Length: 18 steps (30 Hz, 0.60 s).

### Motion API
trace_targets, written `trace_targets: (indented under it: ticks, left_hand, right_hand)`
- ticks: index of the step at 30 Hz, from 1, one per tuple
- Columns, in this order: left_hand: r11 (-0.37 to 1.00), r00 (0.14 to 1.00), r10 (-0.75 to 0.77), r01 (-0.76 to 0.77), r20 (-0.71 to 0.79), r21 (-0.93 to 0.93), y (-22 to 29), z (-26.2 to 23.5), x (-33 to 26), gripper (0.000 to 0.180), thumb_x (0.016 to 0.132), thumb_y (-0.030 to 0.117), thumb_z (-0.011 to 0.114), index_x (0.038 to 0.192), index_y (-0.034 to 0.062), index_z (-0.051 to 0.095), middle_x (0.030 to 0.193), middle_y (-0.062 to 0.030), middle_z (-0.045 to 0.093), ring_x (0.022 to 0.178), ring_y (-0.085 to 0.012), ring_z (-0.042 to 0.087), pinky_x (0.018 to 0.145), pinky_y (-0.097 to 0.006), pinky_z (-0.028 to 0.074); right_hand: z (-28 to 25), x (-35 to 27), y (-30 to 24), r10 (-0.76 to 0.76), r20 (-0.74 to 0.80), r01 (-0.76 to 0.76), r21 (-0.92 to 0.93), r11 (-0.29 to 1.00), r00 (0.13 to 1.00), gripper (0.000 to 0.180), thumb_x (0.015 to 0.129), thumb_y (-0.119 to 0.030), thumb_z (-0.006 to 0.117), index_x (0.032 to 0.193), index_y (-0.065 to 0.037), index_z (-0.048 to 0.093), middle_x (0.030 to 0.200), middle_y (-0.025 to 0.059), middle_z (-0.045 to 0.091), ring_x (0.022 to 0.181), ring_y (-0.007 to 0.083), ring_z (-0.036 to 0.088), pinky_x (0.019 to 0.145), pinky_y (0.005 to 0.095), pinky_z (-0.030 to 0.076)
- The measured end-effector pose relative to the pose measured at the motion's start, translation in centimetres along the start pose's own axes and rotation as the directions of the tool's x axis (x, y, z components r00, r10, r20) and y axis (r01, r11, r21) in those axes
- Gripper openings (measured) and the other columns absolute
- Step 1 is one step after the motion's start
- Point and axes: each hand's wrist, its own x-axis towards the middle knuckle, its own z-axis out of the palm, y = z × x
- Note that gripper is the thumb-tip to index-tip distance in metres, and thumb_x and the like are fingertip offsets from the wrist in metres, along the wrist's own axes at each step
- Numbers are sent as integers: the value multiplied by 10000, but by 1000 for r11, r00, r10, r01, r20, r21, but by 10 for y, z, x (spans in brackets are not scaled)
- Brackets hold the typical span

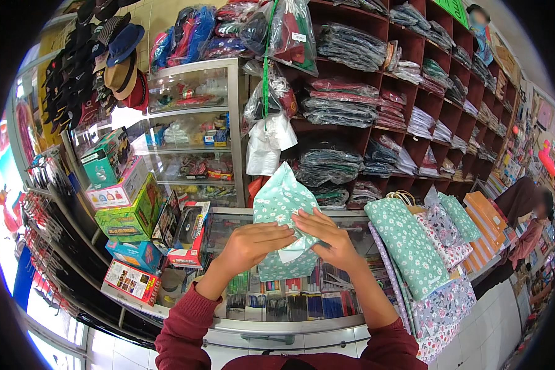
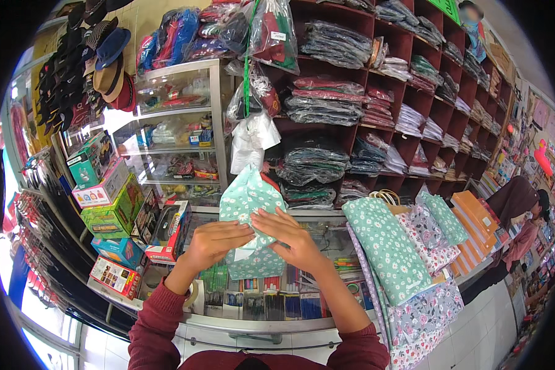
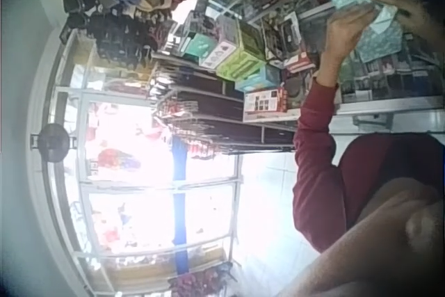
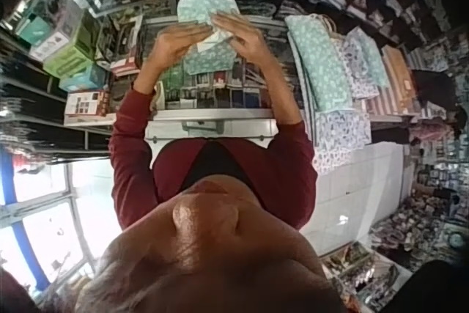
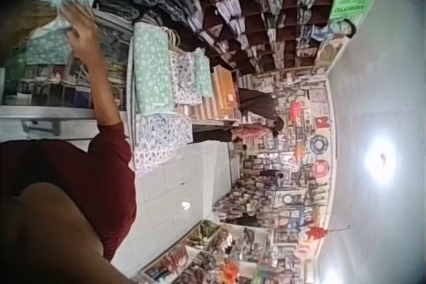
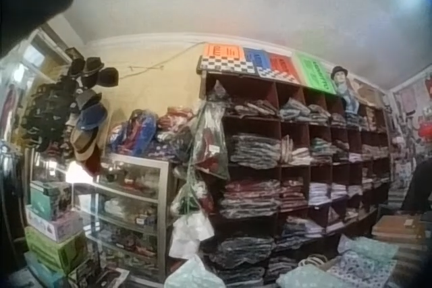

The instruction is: Wrapping a rectangular box using patterned gift wrapping paper and scissors.

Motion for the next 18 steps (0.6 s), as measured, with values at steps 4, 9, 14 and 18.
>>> trace_targets:
  ticks: [4, 9, 14, 18]
  left_hand:
    - [998, 997, -60, 60, -45, 14, 9, 1, 4, 388, 655, 61, 619, 1035, 127, 657, 950, -43, 655, 882, -215, 636, 791, -354, 511]
    - [985, 998, 56, -56, 1, 163, 11, -2, 7, 390, 618, 102, 635, 999, 178, 654, 833, 2, 585, 698, -180, 598, 649, -315, 506]
    - [972, 997, -6, -13, 81, 234, 17, -6, 11, 344, 623, 115, 641, 963, 171, 639, 843, 3, 590, 712, -172, 604, 623, -289, 507]
    - [986, 997, -49, 38, 64, 161, 25, -8, 19, 293, 642, 88, 660, 929, 129, 618, 851, -13, 595, 718, -194, 610, 637, -299, 514]
  right_hand:
    - [-3, 4, -2, -27, 0, 27, 61, 998, 1000, 521, 670, 12, 617, 1177, -101, 578, 1197, 50, 586, 1168, 227, 510, 1056, 420, 293]
    - [1, 7, -4, 22, -10, -20, 117, 993, 1000, 508, 660, 42, 583, 1143, -115, 603, 1176, 52, 599, 1118, 215, 548, 1044, 411, 309]
    - [2, 3, 2, 14, -9, -13, 93, 996, 1000, 510, 621, 77, 533, 1089, -102, 628, 1155, 55, 610, 1108, 205, 554, 1047, 422, 304]
    - [3, 5, 1, 43, -20, -41, 87, 995, 999, 514, 617, 84, 520, 1082, -104, 632, 1144, 53, 616, 1104, 203, 556, 1049, 428, 302]
